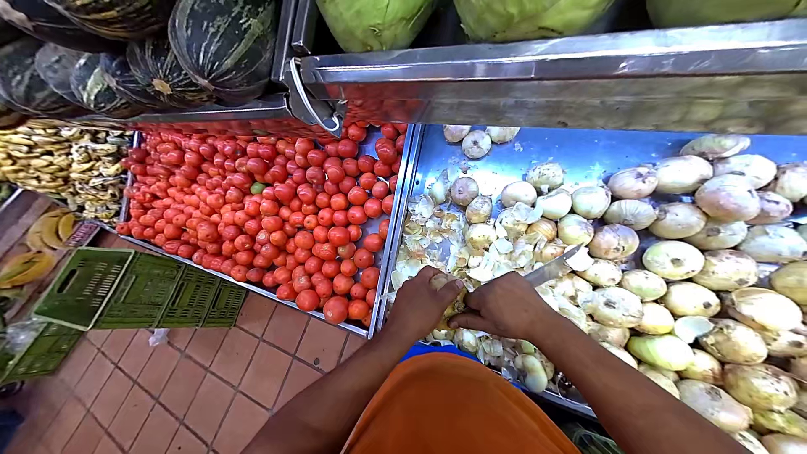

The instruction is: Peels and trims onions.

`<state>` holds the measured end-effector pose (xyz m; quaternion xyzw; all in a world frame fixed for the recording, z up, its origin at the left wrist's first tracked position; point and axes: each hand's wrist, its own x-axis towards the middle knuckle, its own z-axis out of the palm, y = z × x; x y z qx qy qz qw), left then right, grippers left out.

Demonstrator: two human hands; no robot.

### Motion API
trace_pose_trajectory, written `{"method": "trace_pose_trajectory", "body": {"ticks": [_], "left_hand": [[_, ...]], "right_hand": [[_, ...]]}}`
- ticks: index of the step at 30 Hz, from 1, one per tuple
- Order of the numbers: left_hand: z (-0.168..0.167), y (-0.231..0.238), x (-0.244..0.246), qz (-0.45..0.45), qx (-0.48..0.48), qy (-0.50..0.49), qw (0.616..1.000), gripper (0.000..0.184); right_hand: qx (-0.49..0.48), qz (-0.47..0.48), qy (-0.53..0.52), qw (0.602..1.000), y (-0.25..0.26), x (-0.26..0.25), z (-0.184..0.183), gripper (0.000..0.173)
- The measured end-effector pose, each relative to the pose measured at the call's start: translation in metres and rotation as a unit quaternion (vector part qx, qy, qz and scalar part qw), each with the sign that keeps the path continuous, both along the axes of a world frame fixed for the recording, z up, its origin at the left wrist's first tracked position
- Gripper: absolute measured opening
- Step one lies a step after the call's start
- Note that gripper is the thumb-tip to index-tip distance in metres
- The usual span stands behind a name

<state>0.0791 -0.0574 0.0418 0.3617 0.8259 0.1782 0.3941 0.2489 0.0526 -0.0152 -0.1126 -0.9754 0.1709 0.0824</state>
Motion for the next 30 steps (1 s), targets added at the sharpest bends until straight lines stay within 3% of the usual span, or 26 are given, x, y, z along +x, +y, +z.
{"method": "trace_pose_trajectory", "body": {"ticks": [10, 15, 19, 21, 24, 27, 30], "left_hand": [[-0.043, 0.021, -0.002, 0.158, 0.041, -0.08, 0.983, 0.05], [-0.067, 0.022, 0.003, 0.21, 0.037, -0.144, 0.966, 0.052], [-0.078, 0.022, 0.009, 0.211, 0.023, -0.121, 0.97, 0.054], [-0.084, 0.023, 0.007, 0.261, 0.025, -0.157, 0.952, 0.055], [-0.094, 0.027, -0.033, 0.388, 0.05, -0.236, 0.89, 0.063], [-0.076, 0.027, -0.081, 0.378, 0.095, -0.32, 0.863, 0.058], [-0.056, 0.018, -0.085, 0.335, 0.116, -0.349, 0.867, 0.062]], "right_hand": [[0.072, -0.014, 0.001, 0.997, 0.024, -0.007, -0.021, 0.071], [0.083, -0.01, -0.038, 0.996, 0.026, -0.003, -0.029, 0.073], [0.073, -0.015, -0.051, 0.996, 0.025, 0.0, -0.037, 0.072], [0.057, -0.008, -0.072, 0.996, 0.023, 0.001, -0.036, 0.072], [-0.036, 0.024, -0.129, 0.991, 0.002, 0.008, -0.032, 0.074], [-0.085, 0.002, -0.189, 0.978, -0.008, 0.007, -0.03, 0.065], [-0.149, -0.035, -0.217, 0.964, -0.004, -0.002, -0.022, 0.044]]}}
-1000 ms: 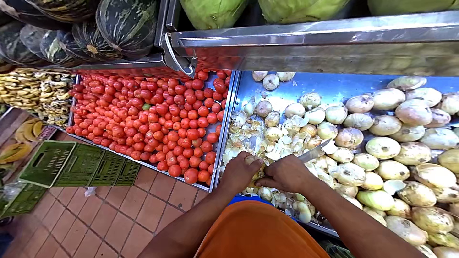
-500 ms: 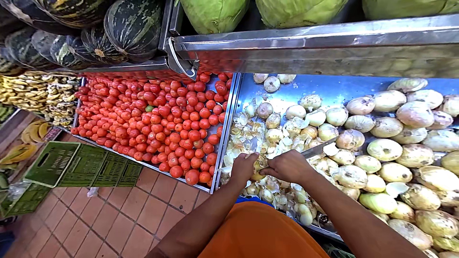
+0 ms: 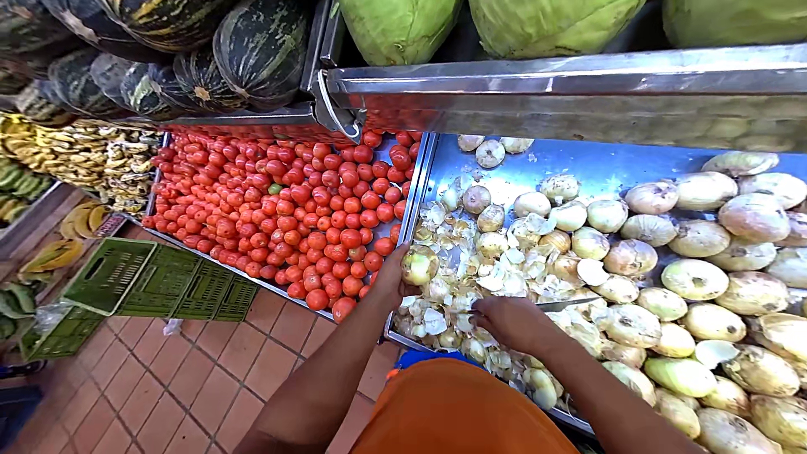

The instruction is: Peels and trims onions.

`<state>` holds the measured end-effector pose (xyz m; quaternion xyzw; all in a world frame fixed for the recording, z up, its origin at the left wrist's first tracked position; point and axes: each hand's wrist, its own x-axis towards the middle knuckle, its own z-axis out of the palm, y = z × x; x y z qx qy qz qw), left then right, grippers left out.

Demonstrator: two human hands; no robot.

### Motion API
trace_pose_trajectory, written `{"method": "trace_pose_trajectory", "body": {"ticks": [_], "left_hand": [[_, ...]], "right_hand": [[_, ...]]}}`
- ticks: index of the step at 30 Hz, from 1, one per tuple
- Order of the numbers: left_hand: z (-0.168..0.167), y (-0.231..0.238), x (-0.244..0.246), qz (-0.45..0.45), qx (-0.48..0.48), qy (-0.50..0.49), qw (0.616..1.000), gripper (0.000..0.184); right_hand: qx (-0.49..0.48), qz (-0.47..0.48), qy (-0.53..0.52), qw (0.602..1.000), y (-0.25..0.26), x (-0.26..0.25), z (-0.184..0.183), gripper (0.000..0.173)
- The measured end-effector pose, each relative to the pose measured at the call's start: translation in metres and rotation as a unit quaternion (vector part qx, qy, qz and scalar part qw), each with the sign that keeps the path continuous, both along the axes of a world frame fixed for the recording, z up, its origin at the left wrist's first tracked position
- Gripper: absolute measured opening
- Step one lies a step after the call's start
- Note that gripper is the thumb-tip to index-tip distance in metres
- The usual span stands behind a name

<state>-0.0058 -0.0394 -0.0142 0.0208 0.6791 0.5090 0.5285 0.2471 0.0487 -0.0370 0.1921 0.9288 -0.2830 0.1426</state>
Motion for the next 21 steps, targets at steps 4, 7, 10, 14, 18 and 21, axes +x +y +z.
{"method": "trace_pose_trajectory", "body": {"ticks": [4, 7, 10, 14, 18, 21], "left_hand": [[0.008, -0.003, 0.017, -0.025, 0.038, 0.01, 0.999, 0.057], [0.01, -0.008, 0.026, -0.039, 0.053, 0.013, 0.998, 0.05], [0.015, -0.011, 0.031, -0.07, 0.057, 0.031, 0.995, 0.045], [0.017, -0.012, 0.038, -0.109, 0.074, 0.061, 0.989, 0.046], [0.023, -0.015, 0.046, -0.141, 0.071, 0.092, 0.983, 0.049], [0.023, -0.014, 0.052, -0.143, 0.061, 0.096, 0.983, 0.049]], "right_hand": [[0.005, -0.026, 0.022, 0.999, 0.009, -0.008, 0.022, 0.043], [0.081, -0.064, 0.026, 0.994, 0.013, -0.014, 0.029, 0.06], [0.097, -0.083, 0.028, 0.991, 0.018, -0.021, 0.035, 0.073], [0.088, -0.099, 0.022, 0.991, 0.019, -0.026, 0.041, 0.078], [0.084, -0.1, -0.007, 0.991, 0.017, -0.027, 0.045, 0.079], [0.079, -0.089, -0.015, 0.993, 0.018, -0.025, 0.043, 0.079]]}}
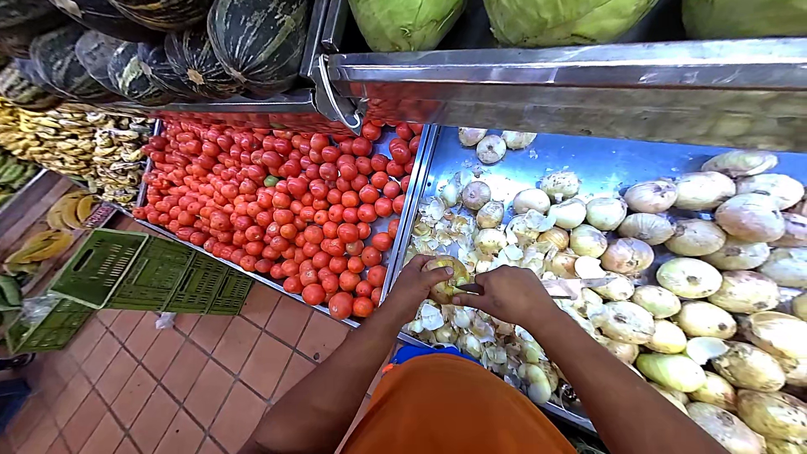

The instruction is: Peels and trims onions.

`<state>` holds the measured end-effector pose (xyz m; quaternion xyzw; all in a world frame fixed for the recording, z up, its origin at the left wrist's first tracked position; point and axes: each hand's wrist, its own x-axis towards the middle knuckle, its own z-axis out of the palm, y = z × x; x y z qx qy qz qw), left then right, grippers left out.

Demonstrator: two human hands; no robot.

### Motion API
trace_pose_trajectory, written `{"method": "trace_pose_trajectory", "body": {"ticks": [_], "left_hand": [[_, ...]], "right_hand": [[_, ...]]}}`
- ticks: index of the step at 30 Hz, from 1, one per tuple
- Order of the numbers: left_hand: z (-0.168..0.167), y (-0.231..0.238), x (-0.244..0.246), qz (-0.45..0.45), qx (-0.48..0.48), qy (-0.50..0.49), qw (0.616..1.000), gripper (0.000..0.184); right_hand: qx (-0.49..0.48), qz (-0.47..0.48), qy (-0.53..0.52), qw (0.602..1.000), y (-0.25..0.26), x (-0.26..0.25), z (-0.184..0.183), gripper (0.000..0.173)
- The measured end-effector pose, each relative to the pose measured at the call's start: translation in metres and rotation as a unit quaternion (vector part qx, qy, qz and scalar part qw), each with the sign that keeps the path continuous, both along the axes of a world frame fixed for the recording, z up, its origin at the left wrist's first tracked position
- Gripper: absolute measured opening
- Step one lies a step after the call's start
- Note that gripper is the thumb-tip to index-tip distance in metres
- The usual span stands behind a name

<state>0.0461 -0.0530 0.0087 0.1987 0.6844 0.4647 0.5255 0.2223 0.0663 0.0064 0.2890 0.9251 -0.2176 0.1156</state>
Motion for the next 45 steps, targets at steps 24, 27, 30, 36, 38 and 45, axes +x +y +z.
{"method": "trace_pose_trajectory", "body": {"ticks": [24, 27, 30, 36, 38, 45], "left_hand": [[-0.063, 0.032, 0.031, 0.037, -0.151, 0.171, 0.973, 0.055], [-0.071, 0.037, 0.034, 0.042, -0.159, 0.173, 0.971, 0.057], [-0.077, 0.041, 0.037, 0.049, -0.163, 0.171, 0.971, 0.057], [-0.083, 0.045, 0.04, 0.049, -0.177, 0.153, 0.971, 0.06], [-0.087, 0.045, 0.04, 0.056, -0.191, 0.129, 0.972, 0.062], [-0.099, 0.04, 0.041, 0.084, -0.22, 0.021, 0.972, 0.058]], "right_hand": [[0.041, 0.095, -0.013, 0.995, 0.007, 0.0, -0.063, 0.076], [0.039, 0.094, -0.024, 0.994, 0.011, 0.002, -0.067, 0.076], [0.036, 0.093, -0.032, 0.995, 0.014, 0.003, -0.07, 0.076], [0.039, 0.086, -0.044, 0.995, 0.015, 0.005, -0.075, 0.077], [0.037, 0.088, -0.057, 0.994, 0.014, 0.004, -0.073, 0.077], [0.032, 0.118, -0.088, 0.989, 0.012, 0.005, -0.071, 0.078]]}}
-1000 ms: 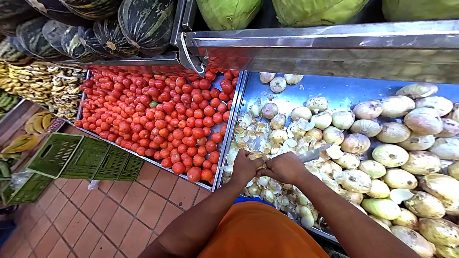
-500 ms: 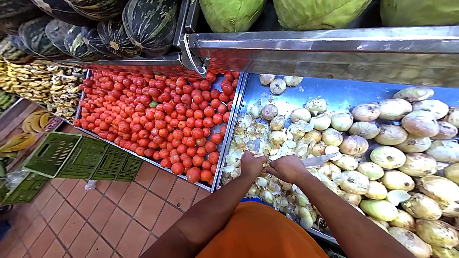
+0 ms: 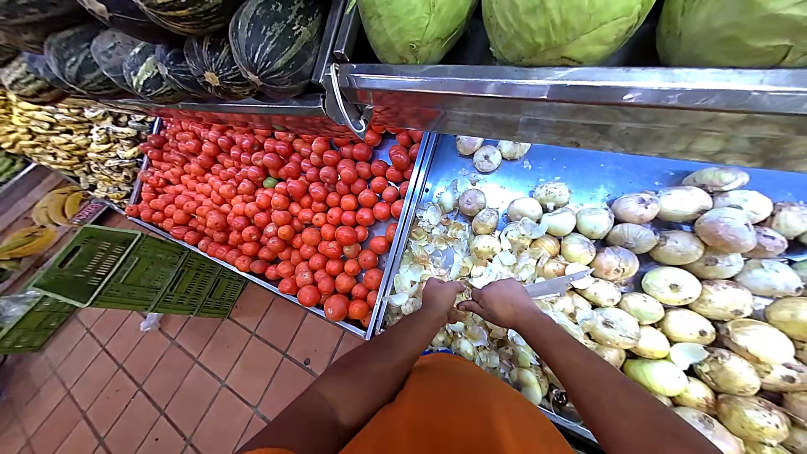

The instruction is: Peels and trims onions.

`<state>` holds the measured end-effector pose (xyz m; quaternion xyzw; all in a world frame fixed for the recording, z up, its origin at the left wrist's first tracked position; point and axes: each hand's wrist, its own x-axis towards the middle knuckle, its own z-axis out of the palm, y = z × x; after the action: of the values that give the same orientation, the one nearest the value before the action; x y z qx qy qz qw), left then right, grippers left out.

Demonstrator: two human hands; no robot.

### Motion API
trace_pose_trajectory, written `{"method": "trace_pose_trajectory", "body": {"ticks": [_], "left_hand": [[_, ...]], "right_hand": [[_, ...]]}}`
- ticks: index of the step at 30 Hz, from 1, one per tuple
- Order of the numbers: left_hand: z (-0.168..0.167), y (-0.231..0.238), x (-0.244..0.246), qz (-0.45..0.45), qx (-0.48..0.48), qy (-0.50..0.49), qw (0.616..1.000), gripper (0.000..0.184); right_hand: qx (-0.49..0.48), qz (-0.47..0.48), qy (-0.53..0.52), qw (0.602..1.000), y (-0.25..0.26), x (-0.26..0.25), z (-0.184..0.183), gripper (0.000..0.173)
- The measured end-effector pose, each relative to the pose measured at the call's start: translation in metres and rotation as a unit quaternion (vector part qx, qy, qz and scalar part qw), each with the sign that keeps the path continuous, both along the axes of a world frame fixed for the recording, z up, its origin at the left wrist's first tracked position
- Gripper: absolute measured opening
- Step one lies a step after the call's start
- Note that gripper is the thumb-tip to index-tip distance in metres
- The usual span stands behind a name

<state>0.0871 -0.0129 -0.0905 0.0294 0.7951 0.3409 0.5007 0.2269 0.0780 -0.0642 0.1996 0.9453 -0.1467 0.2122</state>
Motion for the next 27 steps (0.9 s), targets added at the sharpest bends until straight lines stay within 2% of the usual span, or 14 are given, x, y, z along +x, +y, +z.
{"method": "trace_pose_trajectory", "body": {"ticks": [5, 7, 9, 12, 15, 17, 22, 25, 27], "left_hand": [[-0.003, -0.001, 0.004, 0.022, 0.001, -0.03, 0.999, 0.057], [-0.008, -0.001, 0.003, 0.036, 0.015, -0.017, 0.999, 0.051], [-0.012, -0.002, -0.016, 0.1, 0.039, -0.009, 0.994, 0.054], [0.017, 0.008, -0.058, 0.149, 0.075, -0.079, 0.983, 0.057], [0.054, 0.012, -0.068, 0.119, 0.129, -0.163, 0.971, 0.053], [0.063, 0.01, -0.063, 0.082, 0.159, -0.156, 0.971, 0.052], [0.071, 0.003, -0.054, 0.0, 0.174, -0.128, 0.976, 0.053], [0.078, -0.005, -0.052, -0.006, 0.171, -0.15, 0.974, 0.054], [0.082, -0.013, -0.051, 0.03, 0.161, -0.213, 0.963, 0.059]], "right_hand": [[0.007, 0.01, 0.002, 1.0, 0.0, 0.003, 0.002, 0.077], [-0.006, 0.023, 0.01, 1.0, -0.003, 0.007, 0.003, 0.076], [-0.046, 0.049, 0.024, 0.997, -0.018, 0.012, 0.004, 0.075], [-0.083, 0.027, 0.022, 0.996, -0.041, 0.022, -0.007, 0.072], [-0.116, -0.065, 0.02, 0.991, -0.03, 0.02, -0.006, 0.047], [-0.131, -0.088, 0.039, 0.987, -0.02, 0.021, 0.006, 0.051], [-0.112, -0.064, 0.052, 0.99, -0.004, 0.028, 0.04, 0.057], [-0.028, -0.097, 0.041, 0.994, -0.004, 0.025, 0.047, 0.064], [-0.034, -0.128, 0.04, 0.99, -0.006, 0.026, 0.053, 0.071]]}}
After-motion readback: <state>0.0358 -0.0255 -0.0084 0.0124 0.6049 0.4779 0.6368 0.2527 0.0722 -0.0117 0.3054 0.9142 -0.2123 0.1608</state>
